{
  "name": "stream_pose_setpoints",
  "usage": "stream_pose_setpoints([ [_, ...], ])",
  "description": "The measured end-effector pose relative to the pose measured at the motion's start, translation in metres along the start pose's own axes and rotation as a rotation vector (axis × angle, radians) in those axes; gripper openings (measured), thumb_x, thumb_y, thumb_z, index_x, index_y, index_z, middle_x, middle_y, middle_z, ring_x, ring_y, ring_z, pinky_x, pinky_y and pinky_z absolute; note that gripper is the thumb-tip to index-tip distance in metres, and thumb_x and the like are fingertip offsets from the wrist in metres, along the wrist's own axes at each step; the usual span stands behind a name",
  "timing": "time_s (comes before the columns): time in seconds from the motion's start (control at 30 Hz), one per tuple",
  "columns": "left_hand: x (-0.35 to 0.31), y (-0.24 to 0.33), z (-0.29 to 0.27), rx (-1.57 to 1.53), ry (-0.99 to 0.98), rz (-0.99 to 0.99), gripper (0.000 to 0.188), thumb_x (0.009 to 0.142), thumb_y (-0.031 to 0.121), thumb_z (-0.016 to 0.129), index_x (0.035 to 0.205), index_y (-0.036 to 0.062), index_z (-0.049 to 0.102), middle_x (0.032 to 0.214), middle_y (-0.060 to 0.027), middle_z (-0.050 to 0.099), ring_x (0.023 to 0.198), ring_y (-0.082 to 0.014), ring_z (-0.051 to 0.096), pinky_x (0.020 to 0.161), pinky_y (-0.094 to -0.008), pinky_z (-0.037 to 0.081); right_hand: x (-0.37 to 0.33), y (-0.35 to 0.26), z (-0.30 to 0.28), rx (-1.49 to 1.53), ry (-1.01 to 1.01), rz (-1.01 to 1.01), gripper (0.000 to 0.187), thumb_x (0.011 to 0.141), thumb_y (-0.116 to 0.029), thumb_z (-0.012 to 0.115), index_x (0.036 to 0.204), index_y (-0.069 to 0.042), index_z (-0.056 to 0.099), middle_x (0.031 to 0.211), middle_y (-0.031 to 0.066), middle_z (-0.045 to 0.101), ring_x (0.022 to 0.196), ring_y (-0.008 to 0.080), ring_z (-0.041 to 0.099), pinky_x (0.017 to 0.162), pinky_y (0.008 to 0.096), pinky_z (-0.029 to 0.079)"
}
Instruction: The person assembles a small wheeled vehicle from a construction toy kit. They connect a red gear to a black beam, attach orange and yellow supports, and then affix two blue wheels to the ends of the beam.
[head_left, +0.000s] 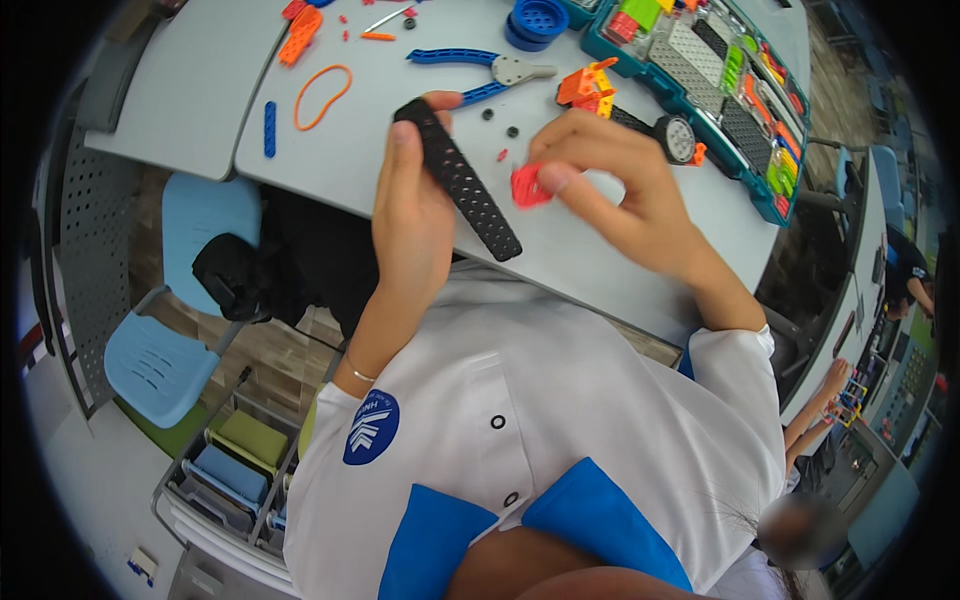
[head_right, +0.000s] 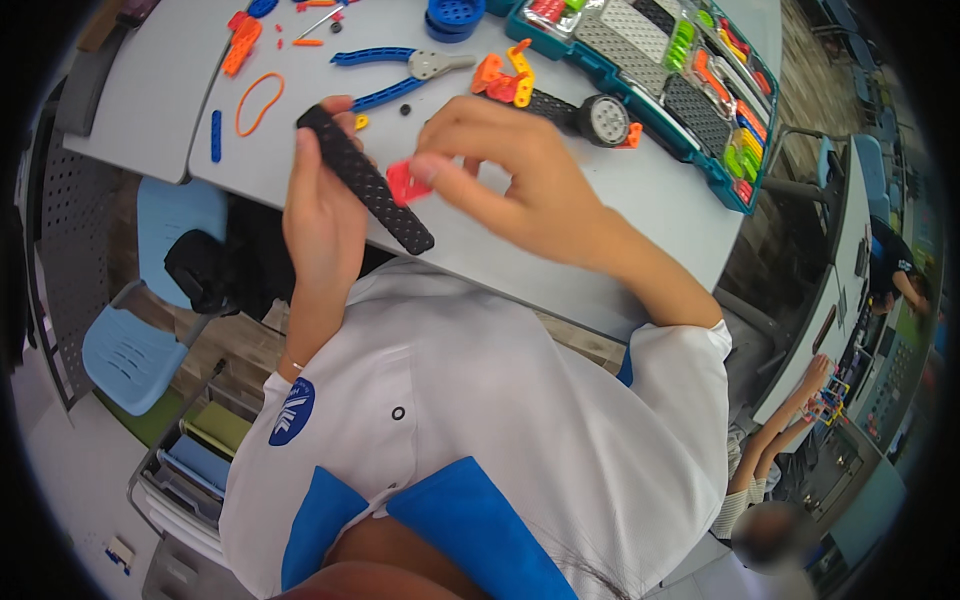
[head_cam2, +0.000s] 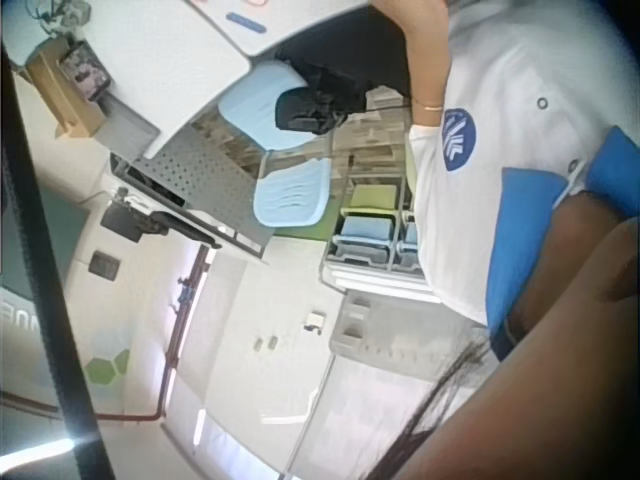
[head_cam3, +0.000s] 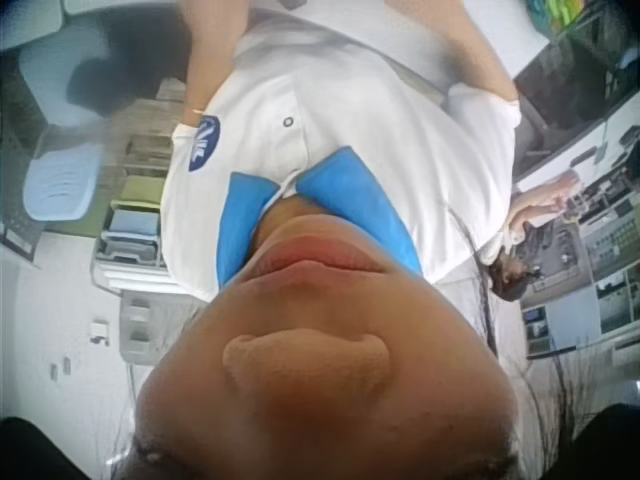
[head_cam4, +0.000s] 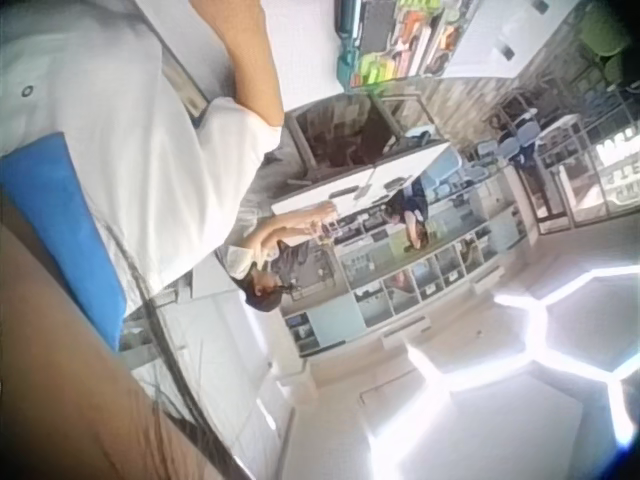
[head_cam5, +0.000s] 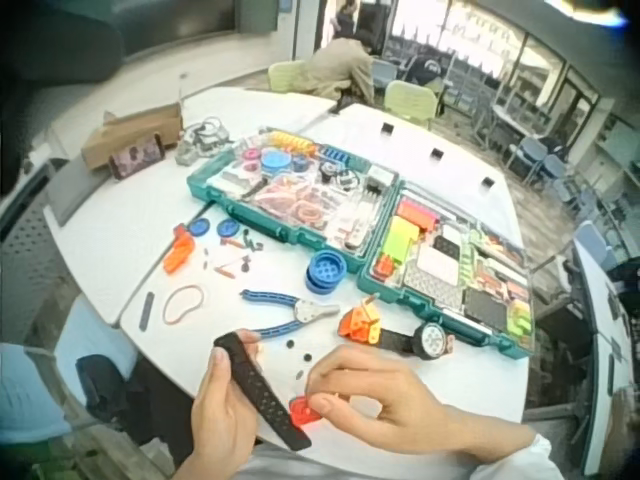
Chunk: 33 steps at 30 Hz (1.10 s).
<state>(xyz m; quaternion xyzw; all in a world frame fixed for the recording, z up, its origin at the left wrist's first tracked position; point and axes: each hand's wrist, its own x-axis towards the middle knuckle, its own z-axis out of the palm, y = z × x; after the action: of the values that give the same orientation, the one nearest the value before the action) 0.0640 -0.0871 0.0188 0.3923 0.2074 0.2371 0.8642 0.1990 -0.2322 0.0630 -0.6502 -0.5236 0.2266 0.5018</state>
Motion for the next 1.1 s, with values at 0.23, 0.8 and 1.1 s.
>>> stream_pose_setpoints([
  [0.23, -0.001, 0.001, 0.026, 0.139, -0.114, 0.125, 0.032, 0.104, 0.017, 0.053, 0.131, 0.0007, 0.05, 0.113, -0.0057, 0.057, 0.097, -0.0114, 0.056, 0.089, -0.03, 0.047, -0.019, -0.028, -0.033, 0.235, -0.346, 0.508, 0.019, 0.095, -0.015, 0.064, 0.087, 0.002, 0.067, 0.1, 0.0117, 0.068, 0.087, 0.0208, 0.06, 0.085, 0.0315, 0.045],
  [0.8, 0.078, -0.005, 0.048, 1.073, -0.429, 0.644, 0.031, 0.075, 0.013, 0.083, 0.104, 0.0068, 0.076, 0.095, -0.0032, 0.065, 0.09, -0.0175, 0.058, 0.077, -0.0303, 0.047, -0.023, 0.01, -0.151, -0.224, -0.319, 0.555, 0.029, 0.098, -0.027, 0.064, 0.092, 0.002, 0.064, 0.104, 0.0076, 0.06, 0.102, 0.0155, 0.056, 0.09, 0.0272, 0.044],
  [1.1, 0.08, -0.008, 0.046, 1.101, -0.398, 0.547, 0.031, 0.076, 0.012, 0.083, 0.106, 0.0072, 0.076, 0.095, -0.003, 0.065, 0.091, -0.0164, 0.058, 0.078, -0.0296, 0.047, -0.022, 0.029, -0.138, -0.245, -0.281, 0.506, 0.031, 0.103, -0.024, 0.051, 0.087, 0.003, 0.054, 0.097, 0.0027, 0.046, 0.093, 0.0147, 0.048, 0.081, 0.0279, 0.043],
])
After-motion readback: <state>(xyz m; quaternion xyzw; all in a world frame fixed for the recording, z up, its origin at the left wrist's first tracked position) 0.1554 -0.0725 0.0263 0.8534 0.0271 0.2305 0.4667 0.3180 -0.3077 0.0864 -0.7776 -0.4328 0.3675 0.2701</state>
